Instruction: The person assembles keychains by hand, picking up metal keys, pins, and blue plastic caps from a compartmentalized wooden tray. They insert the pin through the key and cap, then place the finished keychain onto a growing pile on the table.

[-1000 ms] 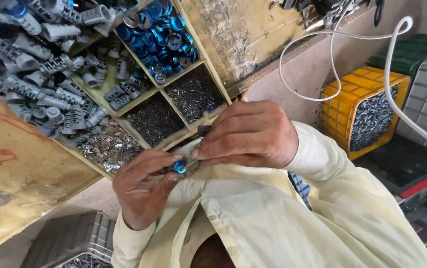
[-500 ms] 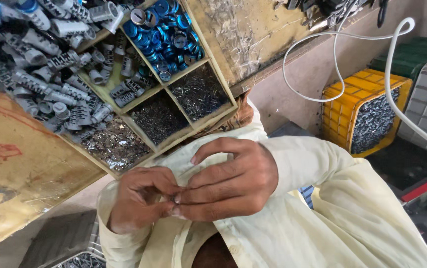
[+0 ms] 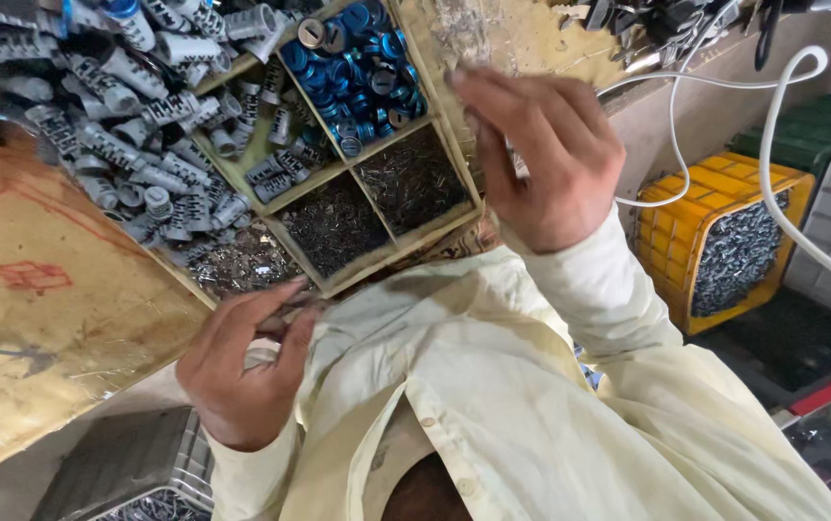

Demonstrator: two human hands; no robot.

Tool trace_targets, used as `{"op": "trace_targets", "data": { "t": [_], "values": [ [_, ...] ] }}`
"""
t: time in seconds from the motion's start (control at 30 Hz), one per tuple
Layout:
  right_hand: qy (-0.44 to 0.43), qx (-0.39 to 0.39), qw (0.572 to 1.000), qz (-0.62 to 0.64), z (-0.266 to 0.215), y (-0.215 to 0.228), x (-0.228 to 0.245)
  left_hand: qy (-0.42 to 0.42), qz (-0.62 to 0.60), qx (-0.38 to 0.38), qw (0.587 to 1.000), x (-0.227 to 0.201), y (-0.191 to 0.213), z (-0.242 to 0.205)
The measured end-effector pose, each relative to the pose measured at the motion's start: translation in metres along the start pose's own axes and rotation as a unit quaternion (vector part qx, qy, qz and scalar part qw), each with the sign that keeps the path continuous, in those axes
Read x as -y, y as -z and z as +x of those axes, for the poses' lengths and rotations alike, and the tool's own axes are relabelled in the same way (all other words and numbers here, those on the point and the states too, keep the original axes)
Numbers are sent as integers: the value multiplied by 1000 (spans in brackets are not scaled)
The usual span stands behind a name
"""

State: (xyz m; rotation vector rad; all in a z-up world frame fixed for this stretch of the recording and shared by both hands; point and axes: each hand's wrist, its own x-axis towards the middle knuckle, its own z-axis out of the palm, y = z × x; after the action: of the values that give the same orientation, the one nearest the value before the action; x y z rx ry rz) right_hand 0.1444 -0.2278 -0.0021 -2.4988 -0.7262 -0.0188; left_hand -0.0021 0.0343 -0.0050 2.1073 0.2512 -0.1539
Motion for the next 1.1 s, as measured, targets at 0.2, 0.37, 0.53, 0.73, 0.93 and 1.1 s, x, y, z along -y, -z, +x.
{"op": "trace_targets", "data": {
  "t": [0.2,0.37,0.53,0.73,0.93,1.1],
  "values": [
    [8,11,988,-155,6,-12,3,-18,206,-31,978,-8,6,10],
    [64,4,994,-86,1,-20,25,-39,205,-52,977,-5,5,8],
    [178,140,973,-41,9,-52,56,26,67,-73,995,-1,7,-2],
    [150,170,974,29,5,-53,53,90,-25,-87,992,6,7,-12],
    [102,153,979,90,6,-44,55,51,-48,-77,995,14,6,-14],
    [34,188,951,242,-1,-39,52,92,-332,11,939,16,13,-15]
  ]
}}
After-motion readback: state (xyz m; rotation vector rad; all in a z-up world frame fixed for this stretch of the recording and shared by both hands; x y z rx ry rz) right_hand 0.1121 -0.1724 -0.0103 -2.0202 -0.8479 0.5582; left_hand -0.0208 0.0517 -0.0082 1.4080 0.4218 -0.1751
